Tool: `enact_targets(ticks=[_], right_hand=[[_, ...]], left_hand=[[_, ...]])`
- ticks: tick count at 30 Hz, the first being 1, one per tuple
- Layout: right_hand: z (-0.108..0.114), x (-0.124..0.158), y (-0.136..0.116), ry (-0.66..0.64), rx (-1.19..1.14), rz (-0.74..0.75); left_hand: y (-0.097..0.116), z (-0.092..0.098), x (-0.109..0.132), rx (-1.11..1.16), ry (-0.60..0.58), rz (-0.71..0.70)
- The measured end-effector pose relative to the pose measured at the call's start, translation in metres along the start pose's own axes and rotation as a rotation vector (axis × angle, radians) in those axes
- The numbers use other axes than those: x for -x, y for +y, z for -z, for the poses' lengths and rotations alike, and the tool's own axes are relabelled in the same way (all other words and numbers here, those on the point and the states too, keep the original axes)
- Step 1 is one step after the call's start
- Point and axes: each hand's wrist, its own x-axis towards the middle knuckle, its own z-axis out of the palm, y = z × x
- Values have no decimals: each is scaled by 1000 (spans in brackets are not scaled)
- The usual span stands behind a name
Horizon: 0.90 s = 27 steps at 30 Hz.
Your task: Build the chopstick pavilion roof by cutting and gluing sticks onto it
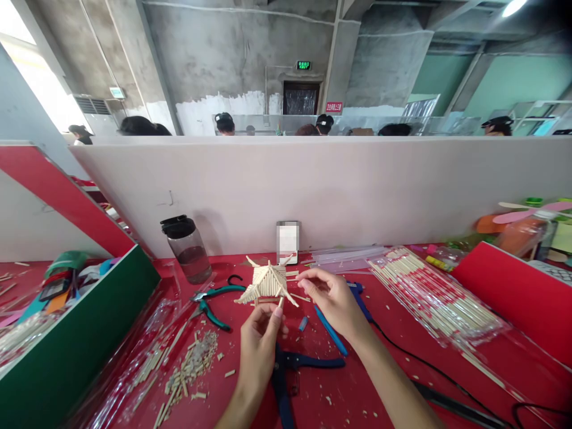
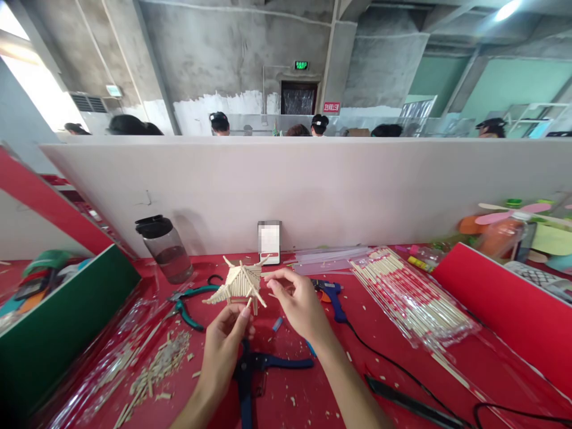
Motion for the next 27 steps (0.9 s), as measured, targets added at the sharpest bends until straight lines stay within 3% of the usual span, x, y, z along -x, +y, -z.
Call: enact_targets(ticks=[5, 11, 27], right_hand=[[-8, 0, 8, -50, -13, -12], [-24, 3, 6, -120, 41, -11], [-30, 4, 6, -92, 101, 4]], left_hand=[[-3, -1, -7, 62, 11, 39], [-2, 1, -14, 121, -82, 66], [-5, 0, -22, 138, -25, 55]])
